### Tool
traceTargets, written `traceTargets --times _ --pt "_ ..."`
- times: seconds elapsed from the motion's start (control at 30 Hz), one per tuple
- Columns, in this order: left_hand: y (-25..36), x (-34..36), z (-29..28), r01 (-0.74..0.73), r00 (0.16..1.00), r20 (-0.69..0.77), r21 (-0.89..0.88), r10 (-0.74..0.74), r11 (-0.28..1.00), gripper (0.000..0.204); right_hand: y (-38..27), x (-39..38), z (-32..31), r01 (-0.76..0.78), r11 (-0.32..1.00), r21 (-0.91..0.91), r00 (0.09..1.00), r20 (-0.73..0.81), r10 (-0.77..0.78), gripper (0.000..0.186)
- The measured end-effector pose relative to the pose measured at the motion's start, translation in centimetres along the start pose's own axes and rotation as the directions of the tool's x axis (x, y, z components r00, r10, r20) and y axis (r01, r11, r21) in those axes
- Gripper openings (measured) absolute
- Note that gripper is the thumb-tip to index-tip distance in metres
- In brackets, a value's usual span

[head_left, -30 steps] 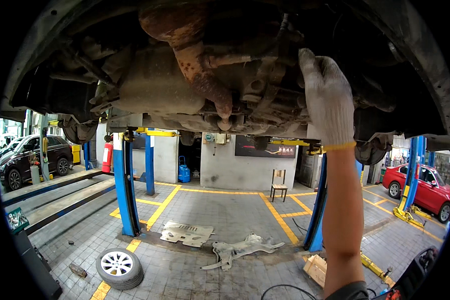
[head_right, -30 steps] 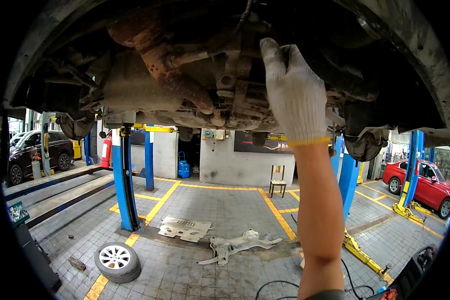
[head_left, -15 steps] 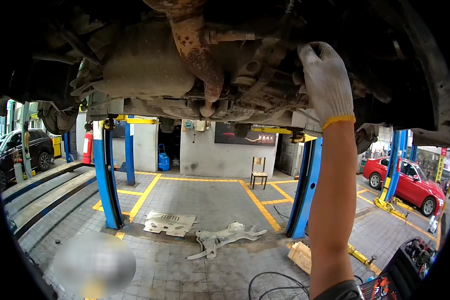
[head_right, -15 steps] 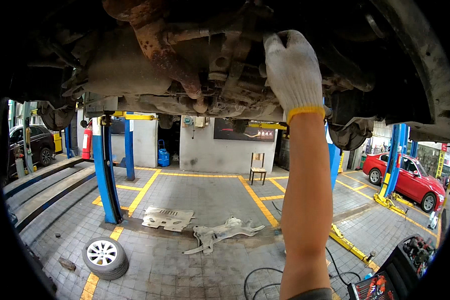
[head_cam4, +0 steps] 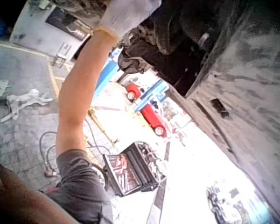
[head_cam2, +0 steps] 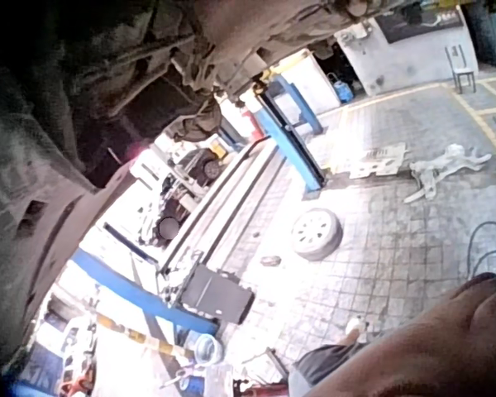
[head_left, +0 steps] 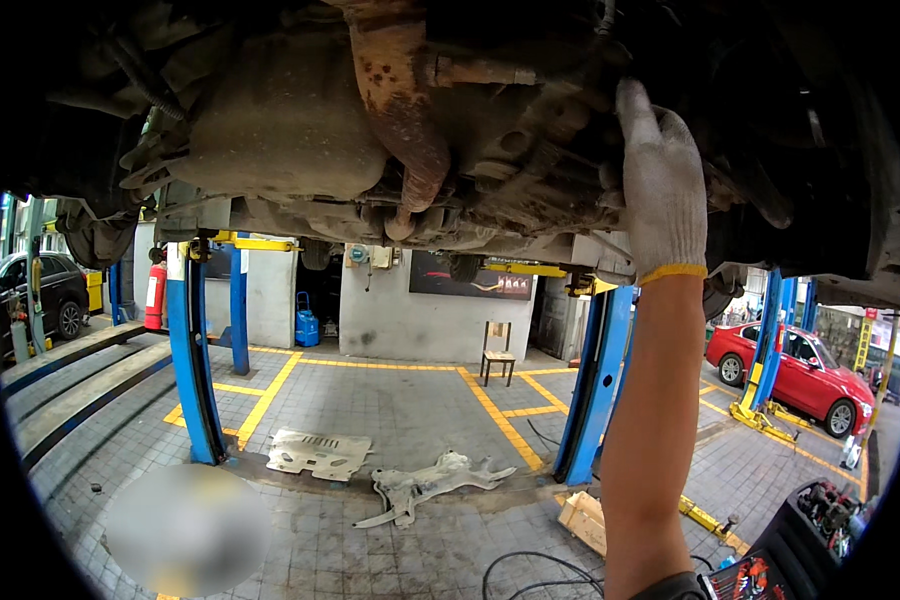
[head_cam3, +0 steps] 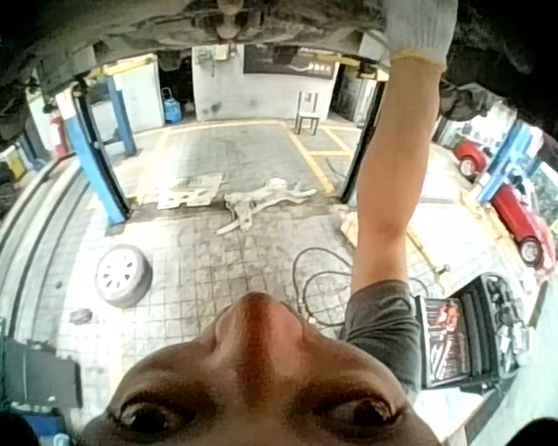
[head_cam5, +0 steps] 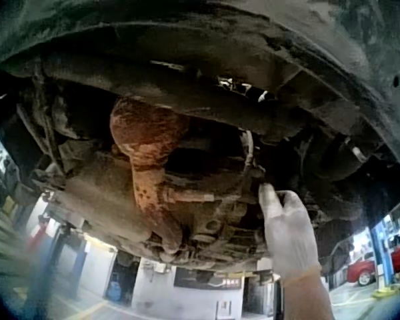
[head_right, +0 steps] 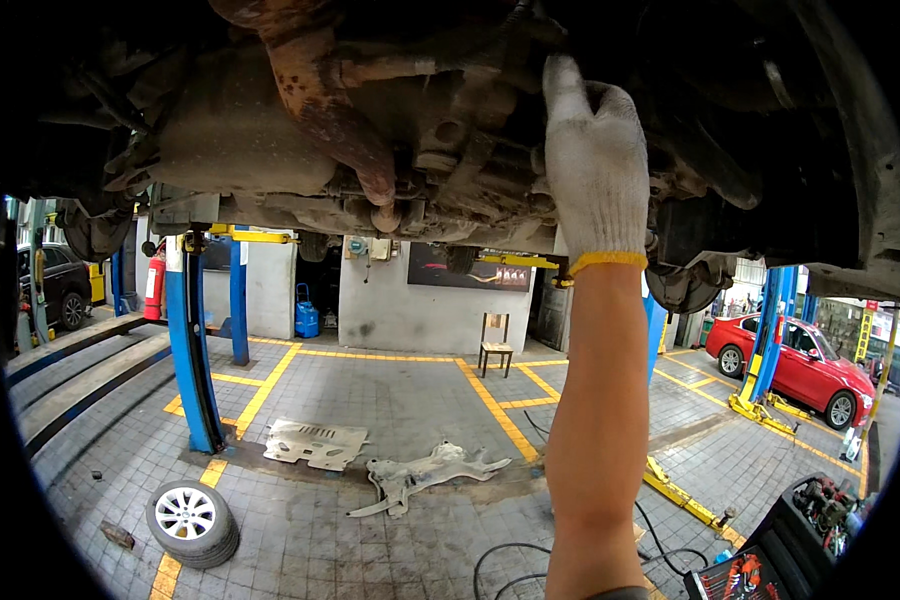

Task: The person removes a large underbody shield from a lifted vehicle, places it on the floor, then retrieves a socket wrench from a tool cart and uses it to loosen and remove bolts from the underside of the car. The person continues to remove fasteners and components from the undercarriage.

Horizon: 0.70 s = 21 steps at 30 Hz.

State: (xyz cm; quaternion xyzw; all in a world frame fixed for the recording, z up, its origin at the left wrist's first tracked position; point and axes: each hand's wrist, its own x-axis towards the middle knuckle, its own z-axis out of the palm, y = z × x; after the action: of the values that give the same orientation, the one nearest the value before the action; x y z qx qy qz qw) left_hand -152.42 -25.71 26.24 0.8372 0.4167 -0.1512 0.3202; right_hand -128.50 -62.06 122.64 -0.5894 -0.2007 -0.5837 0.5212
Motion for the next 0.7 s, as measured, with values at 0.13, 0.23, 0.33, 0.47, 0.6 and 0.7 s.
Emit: traceTargets --times 0.13,0.23,0.33,0.47,0.6,0.7 --pt "-0.1 0.5 0.0 -0.003 1.000 0.014 0.020 0.002 1.000 0.048 1.8 1.8 0.7 0.129 0.991 -0.032 0.990 -0.060 -0.130 0.052" --pt "-0.2 0.5 0.2 -0.003 1.000 0.023 0.030 0.003 1.000 0.049 0.9 -0.1 0.9 0.143 0.989 0.041 0.987 -0.078 -0.140 0.049" --pt "-0.3 0.8 0.3 -0.012 0.999 0.036 0.045 0.010 0.999 0.050 0.6 -0.5 1.3 0.145 0.986 0.083 0.982 -0.133 -0.134 0.041" --pt "0.0 1.4 0.2 -0.021 0.999 0.046 0.059 0.018 0.998 0.051 1.7 1.1 1.6 0.202 0.979 -0.005 0.972 -0.125 -0.201 0.040" --pt "-0.1 1.7 0.2 -0.031 0.998 0.057 0.071 0.027 0.997 0.052 1.5 -0.1 1.4 0.236 0.971 -0.035 0.962 -0.133 -0.239 0.043" --pt "0.0 2.1 0.0 -0.038 0.998 0.062 0.084 0.033 0.996 0.052 2.5 1.0 1.4 0.340 0.933 -0.117 0.920 -0.164 -0.356 0.041"
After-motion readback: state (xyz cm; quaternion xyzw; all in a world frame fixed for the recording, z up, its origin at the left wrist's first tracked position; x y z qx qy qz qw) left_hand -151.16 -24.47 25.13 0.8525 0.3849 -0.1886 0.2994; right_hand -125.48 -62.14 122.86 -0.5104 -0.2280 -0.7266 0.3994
